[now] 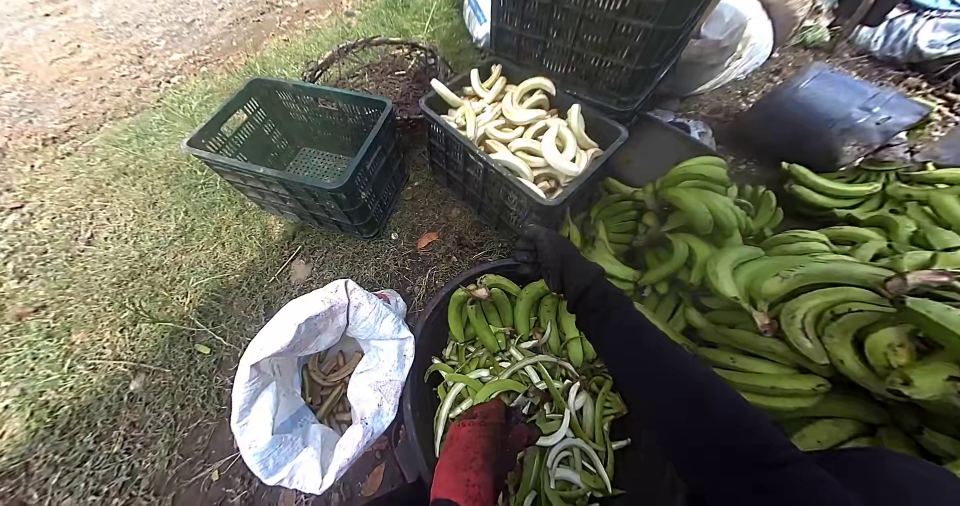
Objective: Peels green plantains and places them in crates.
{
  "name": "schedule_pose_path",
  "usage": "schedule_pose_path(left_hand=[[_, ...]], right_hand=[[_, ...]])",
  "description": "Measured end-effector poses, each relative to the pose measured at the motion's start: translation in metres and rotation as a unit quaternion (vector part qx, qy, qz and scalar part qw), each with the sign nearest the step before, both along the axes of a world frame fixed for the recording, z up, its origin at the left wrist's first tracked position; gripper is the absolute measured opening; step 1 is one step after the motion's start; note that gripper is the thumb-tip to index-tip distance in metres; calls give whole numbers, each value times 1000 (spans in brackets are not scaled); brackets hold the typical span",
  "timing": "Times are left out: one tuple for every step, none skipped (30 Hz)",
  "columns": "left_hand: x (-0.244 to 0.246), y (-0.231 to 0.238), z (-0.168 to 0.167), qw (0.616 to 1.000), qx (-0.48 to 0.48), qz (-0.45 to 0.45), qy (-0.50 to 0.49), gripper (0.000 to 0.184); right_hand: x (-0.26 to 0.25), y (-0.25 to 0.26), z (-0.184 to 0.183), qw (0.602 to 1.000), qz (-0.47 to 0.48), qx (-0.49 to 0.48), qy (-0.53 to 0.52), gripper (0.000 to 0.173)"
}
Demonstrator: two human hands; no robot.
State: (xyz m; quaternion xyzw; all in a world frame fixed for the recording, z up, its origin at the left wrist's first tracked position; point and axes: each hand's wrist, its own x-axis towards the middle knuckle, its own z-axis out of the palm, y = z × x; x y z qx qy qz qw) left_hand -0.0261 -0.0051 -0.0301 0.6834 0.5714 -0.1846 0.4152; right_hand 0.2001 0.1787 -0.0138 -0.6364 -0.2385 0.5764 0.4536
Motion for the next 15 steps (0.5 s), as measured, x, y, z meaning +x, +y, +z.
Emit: schedule_pose_path(left_hand=[[-9,6,10,1000,21,19,-1,59],[-19,10,22,997,53,47,-4,58],[-29,14,35,993,91,80,-12,59],[-38,17,48,985,130,113,-31,60],[-46,18,57,974,169,140,-54,60],[-53,18,63,964,200,156,-74,61],[-58,17,68,958,218,164,-87,60],[-61,16,72,955,226,165,-96,60],[-63,14,75,955,225,162,-103,59],[-64,12,77,956,219,160,-112,59],[-64,11,79,958,206,158,-118,59],[-64,12,80,962,190,156,-121,59],[-64,12,81,964,181,154,-120,60],[-64,13,79,965,177,151,-118,62],[-64,12,77,965,181,149,-117,63]], right_hand=[[-7,-6,-11,999,20,-36,-15,37],[-14,-12,-21,996,41,-67,-31,37],[-22,-15,-30,992,65,-93,-50,39],[-30,-18,-37,987,90,-110,-77,42],[-36,-17,-43,980,117,-123,-104,49],[-43,-14,-52,973,136,-138,-125,54],[-51,-9,-65,966,150,-152,-146,58],[-57,-3,-84,960,162,-161,-164,63],[-63,3,-108,952,178,-163,-189,69],[-70,5,-118,946,195,-159,-205,74],[-82,2,-111,936,212,-151,-236,72],[-95,-5,-82,918,231,-157,-282,64],[-104,-10,-41,906,267,-192,-266,52],[-107,-15,-23,901,285,-183,-272,47],[-97,-25,-34,905,308,-84,-283,45]])
